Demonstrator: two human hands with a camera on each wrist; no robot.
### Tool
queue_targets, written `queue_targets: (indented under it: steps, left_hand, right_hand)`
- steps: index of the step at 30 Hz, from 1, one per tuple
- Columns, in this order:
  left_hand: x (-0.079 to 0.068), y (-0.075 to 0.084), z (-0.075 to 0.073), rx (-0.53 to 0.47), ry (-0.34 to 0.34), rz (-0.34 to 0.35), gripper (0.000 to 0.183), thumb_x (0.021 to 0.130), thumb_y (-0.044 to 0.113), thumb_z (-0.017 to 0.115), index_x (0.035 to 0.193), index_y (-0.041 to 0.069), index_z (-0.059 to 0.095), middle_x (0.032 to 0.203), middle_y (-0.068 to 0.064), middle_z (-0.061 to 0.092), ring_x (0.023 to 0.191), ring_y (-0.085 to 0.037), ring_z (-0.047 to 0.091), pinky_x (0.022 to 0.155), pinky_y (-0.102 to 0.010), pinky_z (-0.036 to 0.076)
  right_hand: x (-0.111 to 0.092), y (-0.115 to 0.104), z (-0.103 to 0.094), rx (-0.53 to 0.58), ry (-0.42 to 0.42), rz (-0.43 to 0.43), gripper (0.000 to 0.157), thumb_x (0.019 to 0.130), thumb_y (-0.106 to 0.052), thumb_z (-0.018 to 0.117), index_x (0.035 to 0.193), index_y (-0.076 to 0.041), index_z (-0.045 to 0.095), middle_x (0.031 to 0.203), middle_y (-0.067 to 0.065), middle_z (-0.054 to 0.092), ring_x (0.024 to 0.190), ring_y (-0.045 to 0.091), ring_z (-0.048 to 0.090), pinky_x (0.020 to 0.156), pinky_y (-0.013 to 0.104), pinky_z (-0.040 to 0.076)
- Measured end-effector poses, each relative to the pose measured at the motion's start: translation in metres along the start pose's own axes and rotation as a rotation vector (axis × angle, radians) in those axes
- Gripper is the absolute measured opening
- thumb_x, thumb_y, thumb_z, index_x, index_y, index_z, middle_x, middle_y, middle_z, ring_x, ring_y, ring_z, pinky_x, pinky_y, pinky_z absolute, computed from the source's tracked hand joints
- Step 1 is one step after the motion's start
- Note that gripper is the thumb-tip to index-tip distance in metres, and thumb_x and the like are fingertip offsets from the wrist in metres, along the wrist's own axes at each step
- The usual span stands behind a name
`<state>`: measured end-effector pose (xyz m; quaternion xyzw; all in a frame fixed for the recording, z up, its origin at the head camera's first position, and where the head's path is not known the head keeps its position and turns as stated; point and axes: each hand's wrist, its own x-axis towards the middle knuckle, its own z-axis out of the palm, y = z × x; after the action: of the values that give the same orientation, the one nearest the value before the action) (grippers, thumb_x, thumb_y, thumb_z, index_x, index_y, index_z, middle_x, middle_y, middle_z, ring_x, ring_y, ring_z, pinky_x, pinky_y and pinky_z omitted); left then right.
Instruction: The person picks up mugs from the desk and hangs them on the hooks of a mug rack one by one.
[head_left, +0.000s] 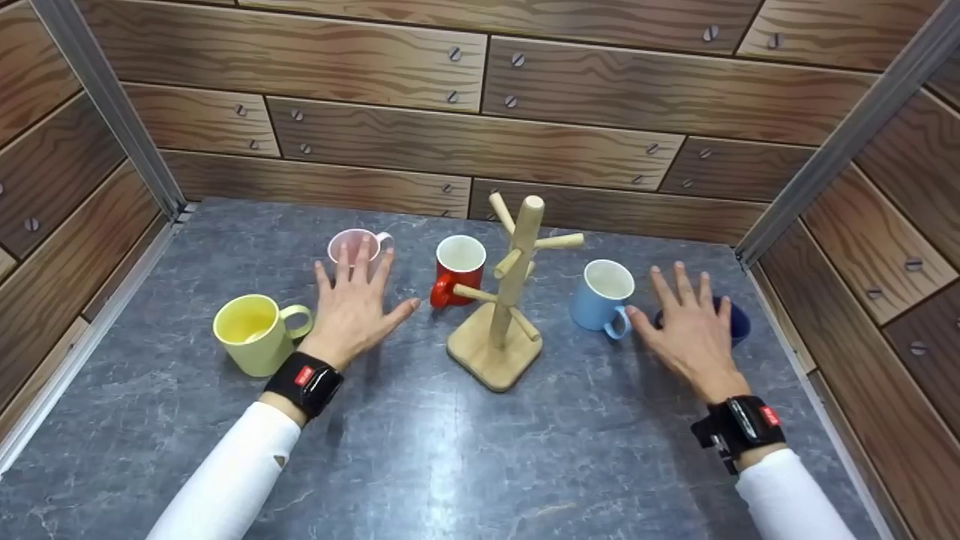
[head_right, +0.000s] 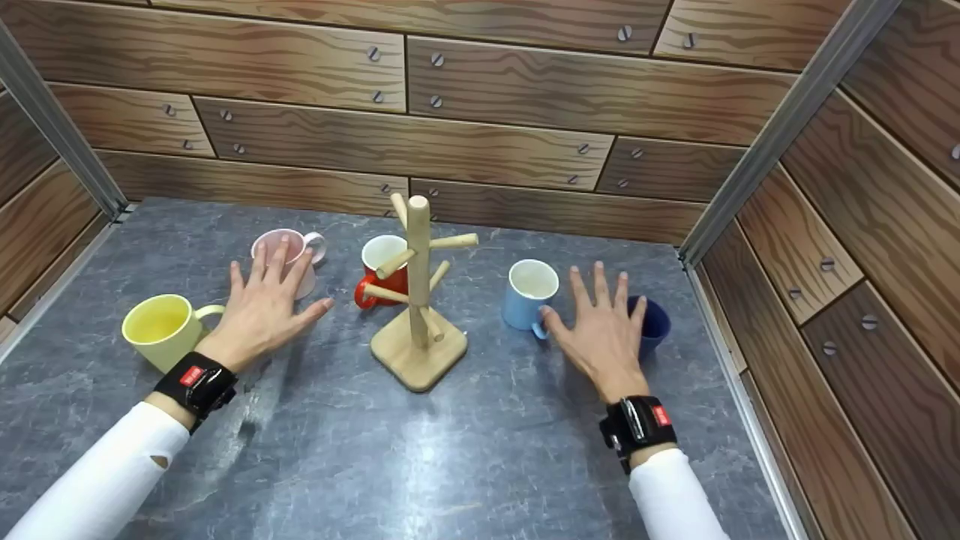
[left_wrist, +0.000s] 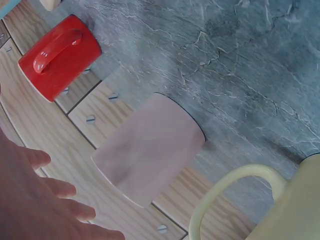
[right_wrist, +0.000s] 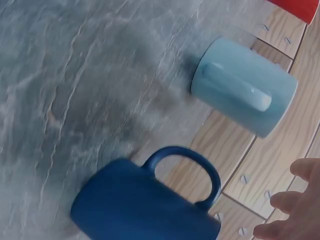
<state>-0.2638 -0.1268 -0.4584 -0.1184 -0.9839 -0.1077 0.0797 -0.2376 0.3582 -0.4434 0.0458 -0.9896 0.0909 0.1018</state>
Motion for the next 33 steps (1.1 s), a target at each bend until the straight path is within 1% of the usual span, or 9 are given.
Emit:
queue_targets:
  steps: [7, 13, 18, 22, 26, 30, 33]
  left_hand:
    - [-0.001, -0.001, -0.001, -0.007, 0.002, 0.002, 0.095, 0.095, 0.077, 0.044, 0.166, 0.017, 0.023, 0.171, -0.021, 0.01, 0.155, -0.048, 0.005, 0.116, -0.077, 0.003]
    - [-0.002, -0.003, -0.001, -0.001, 0.002, -0.002, 0.094, 0.095, 0.077, 0.045, 0.166, 0.018, 0.024, 0.171, -0.021, 0.009, 0.155, -0.049, 0.004, 0.116, -0.077, 0.004]
    - [-0.003, -0.005, -0.001, -0.001, 0.007, -0.003, 0.094, 0.095, 0.077, 0.045, 0.166, 0.018, 0.025, 0.171, -0.021, 0.009, 0.155, -0.049, 0.005, 0.115, -0.078, 0.006]
    - [-0.004, -0.006, 0.0, 0.002, 0.017, -0.004, 0.094, 0.094, 0.077, 0.046, 0.166, 0.019, 0.026, 0.171, -0.021, 0.01, 0.155, -0.05, 0.006, 0.115, -0.078, 0.009]
    - [-0.004, -0.007, 0.001, 0.005, 0.012, -0.007, 0.094, 0.094, 0.078, 0.045, 0.166, 0.02, 0.023, 0.171, -0.02, 0.009, 0.155, -0.05, 0.005, 0.115, -0.078, 0.01]
    - [-0.005, -0.008, 0.002, 0.003, 0.003, -0.008, 0.094, 0.095, 0.077, 0.044, 0.167, 0.022, 0.021, 0.172, -0.02, 0.007, 0.155, -0.049, 0.003, 0.116, -0.077, 0.01]
    - [-0.005, -0.009, 0.002, -0.001, 0.006, -0.011, 0.094, 0.095, 0.077, 0.045, 0.166, 0.021, 0.022, 0.172, -0.02, 0.007, 0.155, -0.049, 0.003, 0.116, -0.077, 0.009]
  right_hand:
    - [-0.002, 0.02, -0.011, -0.009, -0.013, 0.033, 0.088, 0.1, -0.071, 0.043, 0.165, -0.014, 0.024, 0.168, 0.027, 0.011, 0.148, 0.062, 0.005, 0.11, 0.083, 0.0]
    - [0.001, 0.041, -0.016, 0.007, -0.069, 0.052, 0.094, 0.097, -0.072, 0.048, 0.166, -0.014, 0.021, 0.168, 0.029, 0.008, 0.149, 0.062, 0.0, 0.109, 0.083, 0.001]
    - [0.001, 0.055, -0.016, 0.023, -0.115, 0.057, 0.098, 0.095, -0.071, 0.054, 0.165, -0.012, 0.021, 0.167, 0.032, 0.008, 0.148, 0.063, 0.001, 0.108, 0.084, 0.005]
    - [0.001, 0.063, -0.013, 0.023, -0.146, 0.057, 0.101, 0.094, -0.072, 0.056, 0.165, -0.01, 0.022, 0.166, 0.034, 0.009, 0.146, 0.065, 0.002, 0.107, 0.085, 0.007]
    - [0.002, 0.07, -0.011, 0.016, -0.171, 0.06, 0.104, 0.092, -0.074, 0.057, 0.164, -0.008, 0.023, 0.164, 0.037, 0.01, 0.144, 0.068, 0.005, 0.106, 0.085, 0.013]
    - [0.004, 0.074, -0.01, 0.017, -0.218, 0.08, 0.107, 0.091, -0.076, 0.057, 0.164, -0.007, 0.021, 0.163, 0.039, 0.008, 0.141, 0.07, 0.008, 0.105, 0.084, 0.019]
    - [0.006, 0.076, -0.01, 0.022, -0.243, 0.094, 0.108, 0.09, -0.077, 0.058, 0.165, -0.008, 0.02, 0.163, 0.04, 0.006, 0.14, 0.071, 0.009, 0.102, 0.085, 0.022]
